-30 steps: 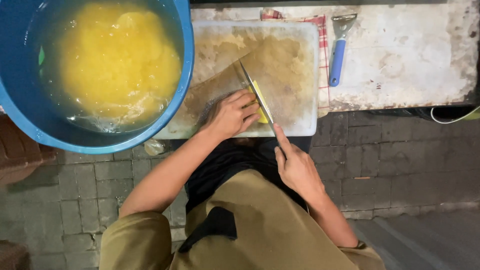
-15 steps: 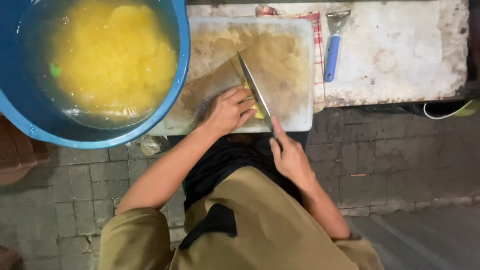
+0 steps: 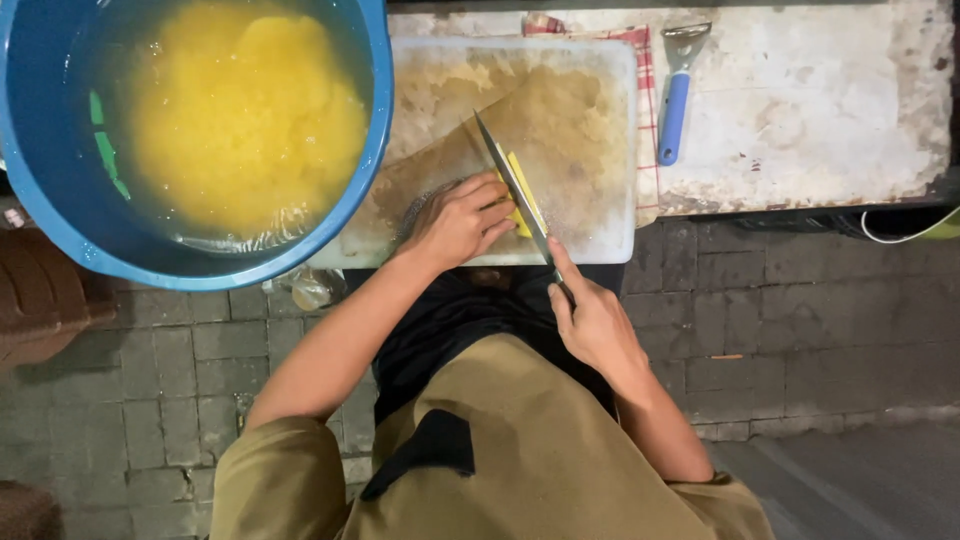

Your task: Slicing peeled potatoes into small cubes on a wooden cutting board and rinsing them in a blue plastic bowl.

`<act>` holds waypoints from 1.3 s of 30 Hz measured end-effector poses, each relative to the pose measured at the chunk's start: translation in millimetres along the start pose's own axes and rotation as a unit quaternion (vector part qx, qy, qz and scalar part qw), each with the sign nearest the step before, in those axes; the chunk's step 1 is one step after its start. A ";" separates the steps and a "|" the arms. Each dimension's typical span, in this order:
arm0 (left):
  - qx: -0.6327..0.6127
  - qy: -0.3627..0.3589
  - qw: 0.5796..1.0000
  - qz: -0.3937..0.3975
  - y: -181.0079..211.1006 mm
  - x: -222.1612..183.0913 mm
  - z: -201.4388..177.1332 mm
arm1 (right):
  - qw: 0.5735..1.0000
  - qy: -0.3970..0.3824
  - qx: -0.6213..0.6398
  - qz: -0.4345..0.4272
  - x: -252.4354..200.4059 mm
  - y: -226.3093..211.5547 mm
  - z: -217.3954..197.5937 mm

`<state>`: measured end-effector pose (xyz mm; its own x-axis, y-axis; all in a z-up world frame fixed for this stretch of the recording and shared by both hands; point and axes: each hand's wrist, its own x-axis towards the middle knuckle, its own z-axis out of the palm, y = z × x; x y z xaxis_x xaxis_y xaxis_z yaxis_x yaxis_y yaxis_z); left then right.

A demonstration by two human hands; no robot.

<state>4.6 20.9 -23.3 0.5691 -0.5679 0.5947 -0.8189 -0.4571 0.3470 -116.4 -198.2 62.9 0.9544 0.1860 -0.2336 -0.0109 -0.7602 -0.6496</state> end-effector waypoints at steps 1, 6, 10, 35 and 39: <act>-0.002 -0.002 1.000 -0.002 -0.5 0.1 0.0 | 1.000 -0.002 0.001 0.002 0.5 -2.6 -1.1; -0.030 -0.016 0.999 0.005 -3.4 5.1 -0.6 | 0.999 -0.024 -0.033 0.026 24.5 -14.8 1.9; -0.033 -0.015 0.999 -0.009 -1.6 -5.9 11.6 | 1.000 -0.023 -0.005 -0.009 44.1 -9.0 15.9; -0.028 0.027 0.999 0.003 2.7 0.6 -9.0 | 1.000 -0.005 -0.018 -0.003 8.2 -16.4 4.9; -0.051 0.020 0.998 -0.007 5.9 4.2 -6.1 | 0.998 -0.031 -0.050 0.028 32.7 -11.3 21.6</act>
<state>1.7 20.0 -14.4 0.5783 -0.5338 0.6169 -0.8157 -0.3906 0.4267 -91.5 -170.1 46.9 0.9325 0.1785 -0.3140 -0.0302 -0.8278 -0.5602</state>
